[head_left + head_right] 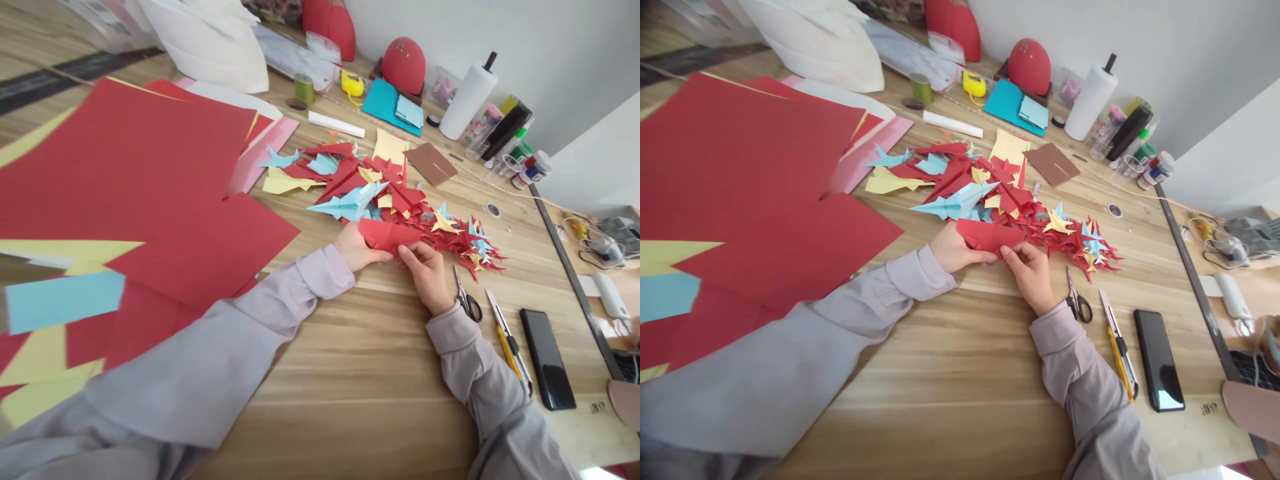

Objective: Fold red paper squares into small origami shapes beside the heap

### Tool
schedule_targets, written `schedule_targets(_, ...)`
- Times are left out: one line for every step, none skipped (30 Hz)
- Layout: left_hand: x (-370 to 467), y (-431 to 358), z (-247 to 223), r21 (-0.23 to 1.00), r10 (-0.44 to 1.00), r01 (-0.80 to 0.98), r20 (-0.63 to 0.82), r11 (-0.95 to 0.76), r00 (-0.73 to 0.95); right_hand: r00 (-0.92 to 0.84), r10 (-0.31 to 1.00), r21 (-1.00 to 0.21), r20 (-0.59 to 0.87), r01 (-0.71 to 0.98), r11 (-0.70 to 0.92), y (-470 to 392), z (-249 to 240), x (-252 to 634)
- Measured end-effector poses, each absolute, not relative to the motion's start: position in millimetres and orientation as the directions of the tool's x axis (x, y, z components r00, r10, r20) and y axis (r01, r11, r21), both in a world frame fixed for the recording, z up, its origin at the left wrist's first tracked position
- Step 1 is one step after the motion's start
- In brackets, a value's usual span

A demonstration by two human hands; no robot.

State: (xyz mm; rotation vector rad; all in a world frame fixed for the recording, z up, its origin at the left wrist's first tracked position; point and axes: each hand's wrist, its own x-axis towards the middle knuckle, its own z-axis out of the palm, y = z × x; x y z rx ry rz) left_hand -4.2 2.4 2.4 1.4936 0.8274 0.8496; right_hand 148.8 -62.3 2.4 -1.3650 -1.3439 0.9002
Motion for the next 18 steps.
schedule_targets(-4.1,2.0,2.9,0.997,0.873,0.026,0.048,-0.07,0.485,0.112,0.986,-0.961,0.122,0.26,0.089,-62.5,2.5,148.2)
schedule_targets(-3.9,1.4,3.5,0.998,0.873,0.022,0.043,-0.061,0.485,0.112,0.987,-0.961,0.118,0.263,0.085,-62.5,2.4,147.6)
schedule_targets(-3.7,0.8,4.2,0.998,0.872,0.021,0.038,-0.055,0.487,0.111,0.987,-0.961,0.116,0.264,0.084,-62.4,1.9,147.2)
schedule_targets(-3.6,0.3,4.9,0.998,0.87,0.023,0.034,-0.052,0.492,0.11,0.987,-0.961,0.116,0.262,0.084,-62.4,1.3,146.9)
schedule_targets(-3.5,-0.1,5.5,0.998,0.866,0.028,0.032,-0.052,0.499,0.108,0.987,-0.963,0.116,0.256,0.085,-62.3,0.5,146.7)
schedule_targets(-3.4,-0.4,5.8,0.998,0.862,0.033,0.032,-0.056,0.506,0.107,0.988,-0.965,0.115,0.248,0.086,-62.2,-0.2,146.7)
schedule_targets(-3.3,-0.5,5.8,0.997,0.859,0.036,0.037,-0.064,0.511,0.106,0.988,-0.967,0.116,0.241,0.087,-62.1,-0.9,146.8)
schedule_targets(-3.2,-0.3,5.3,0.997,0.859,0.034,0.048,-0.076,0.51,0.105,0.987,-0.967,0.118,0.237,0.09,-62.1,-1.4,147.0)
schedule_targets(-3.0,-0.1,4.4,0.996,0.862,0.028,0.063,-0.089,0.502,0.106,0.987,-0.967,0.121,0.235,0.093,-61.9,-1.7,147.4)
schedule_targets(-2.7,0.3,3.2,0.995,0.868,0.023,0.075,-0.099,0.49,0.112,0.986,-0.967,0.123,0.236,0.094,-61.7,-2.0,147.8)
schedule_targets(-2.4,0.7,1.8,0.995,0.875,0.018,0.076,-0.097,0.478,0.123,0.984,-0.967,0.125,0.239,0.093,-61.4,-2.1,148.3)
schedule_targets(-1.9,1.0,0.3,0.997,0.877,0.008,0.068,-0.081,0.476,0.14,0.982,-0.967,0.125,0.241,0.088,-61.1,-2.2,148.9)
schedule_targets(-1.5,1.3,-1.0,0.999,0.873,-0.011,0.052,-0.053,0.486,0.158,0.98,-0.968,0.122,0.239,0.082,-60.7,-2.2,149.5)
schedule_targets(-1.1,1.5,-2.2,0.999,0.863,-0.038,0.036,-0.019,0.504,0.174,0.978,-0.97,0.118,0.232,0.076,-60.3,-2.1,150.0)
schedule_targets(-0.8,1.5,-3.0,0.998,0.851,-0.067,0.023,0.015,0.525,0.186,0.976,-0.972,0.114,0.223,0.071,-60.0,-2.1,150.5)
schedule_targets(-0.5,1.5,-3.5,0.995,0.841,-0.092,0.015,0.042,0.542,0.193,0.975,-0.975,0.11,0.214,0.068,-59.7,-2.0,150.7)
schedule_targets(-0.4,1.4,-3.8,0.993,0.833,-0.104,0.007,0.061,0.553,0.195,0.975,-0.977,0.107,0.205,0.066,-59.6,-2.0,150.8)
schedule_targets(-0.4,1.3,-3.9,0.992,0.83,-0.101,-0.005,0.074,0.558,0.195,0.975,-0.978,0.104,0.199,0.064,-59.7,-1.9,150.8)
